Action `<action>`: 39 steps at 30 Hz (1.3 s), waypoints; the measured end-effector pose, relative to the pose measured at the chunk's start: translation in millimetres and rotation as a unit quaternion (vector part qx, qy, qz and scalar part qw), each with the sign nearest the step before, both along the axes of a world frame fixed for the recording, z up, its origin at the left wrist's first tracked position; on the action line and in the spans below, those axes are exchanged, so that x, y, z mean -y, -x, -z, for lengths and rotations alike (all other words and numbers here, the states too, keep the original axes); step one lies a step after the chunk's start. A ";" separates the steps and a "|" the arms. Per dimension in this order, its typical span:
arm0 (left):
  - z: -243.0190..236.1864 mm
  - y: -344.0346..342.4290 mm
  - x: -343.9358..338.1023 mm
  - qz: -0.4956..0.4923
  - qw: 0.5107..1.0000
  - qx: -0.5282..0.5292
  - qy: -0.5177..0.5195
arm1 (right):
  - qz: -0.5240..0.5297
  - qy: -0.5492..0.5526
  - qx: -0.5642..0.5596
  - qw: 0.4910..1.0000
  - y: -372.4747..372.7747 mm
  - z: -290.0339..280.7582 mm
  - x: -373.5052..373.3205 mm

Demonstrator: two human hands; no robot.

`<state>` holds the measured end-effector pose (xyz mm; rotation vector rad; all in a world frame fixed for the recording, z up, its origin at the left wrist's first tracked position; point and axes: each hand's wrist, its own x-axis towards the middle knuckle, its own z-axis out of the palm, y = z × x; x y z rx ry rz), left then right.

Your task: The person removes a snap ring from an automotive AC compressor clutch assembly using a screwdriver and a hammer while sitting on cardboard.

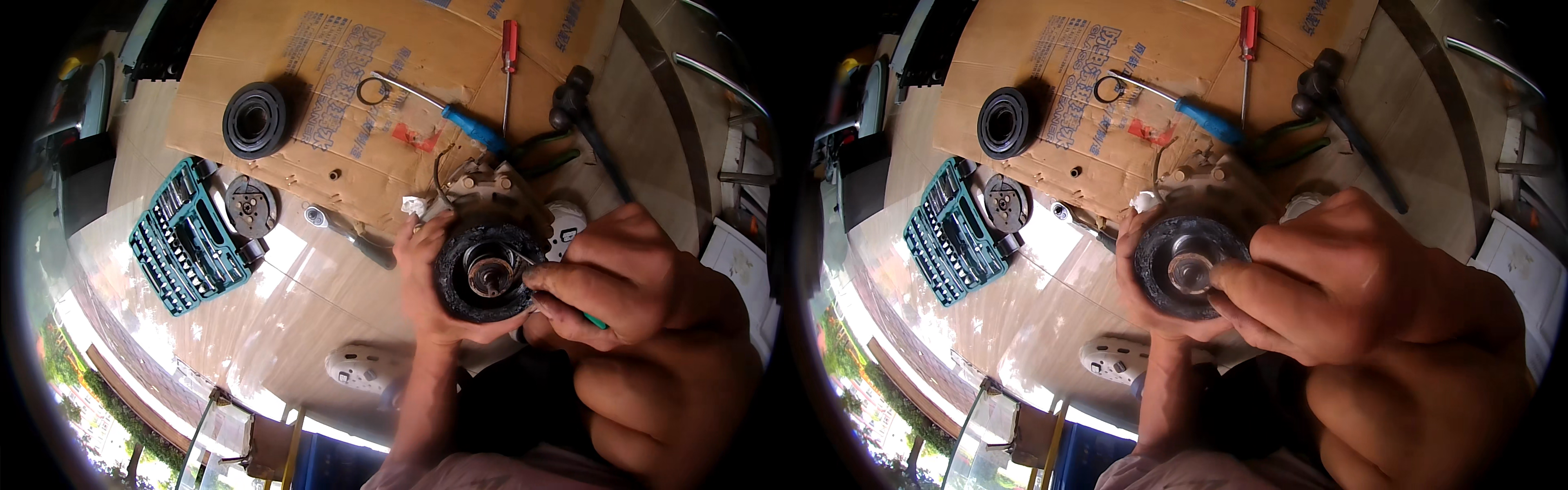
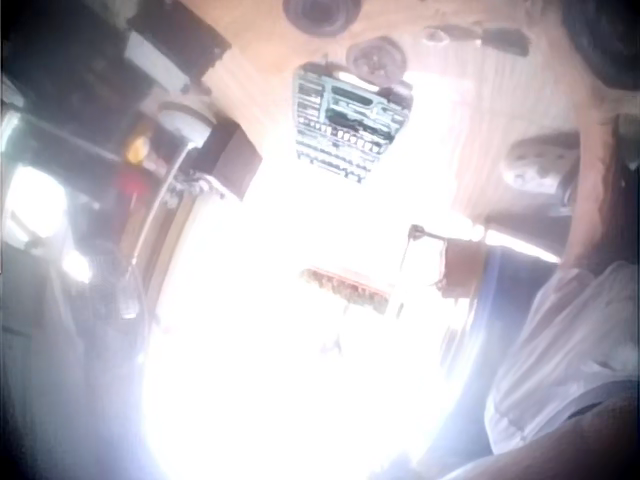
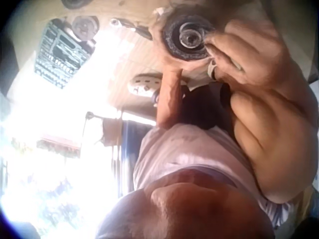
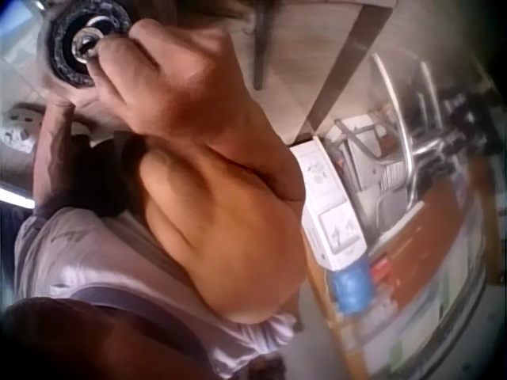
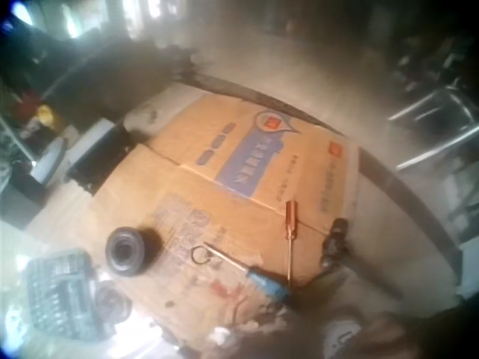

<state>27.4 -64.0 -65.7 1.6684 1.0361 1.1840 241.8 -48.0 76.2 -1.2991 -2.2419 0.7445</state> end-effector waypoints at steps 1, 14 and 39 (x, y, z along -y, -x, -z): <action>-0.8 -0.1 -0.4 0.006 1.000 0.001 -0.001 | 0.007 0.004 -0.001 1.000 1.0 0.2 0.5; -10.2 21.2 -15.1 0.102 0.991 -0.016 0.086 | -0.013 0.118 0.111 0.987 8.2 -21.6 -6.4; -29.1 24.3 -46.6 0.311 0.938 -0.141 -0.057 | 0.162 0.118 -0.031 0.979 9.9 -36.1 19.1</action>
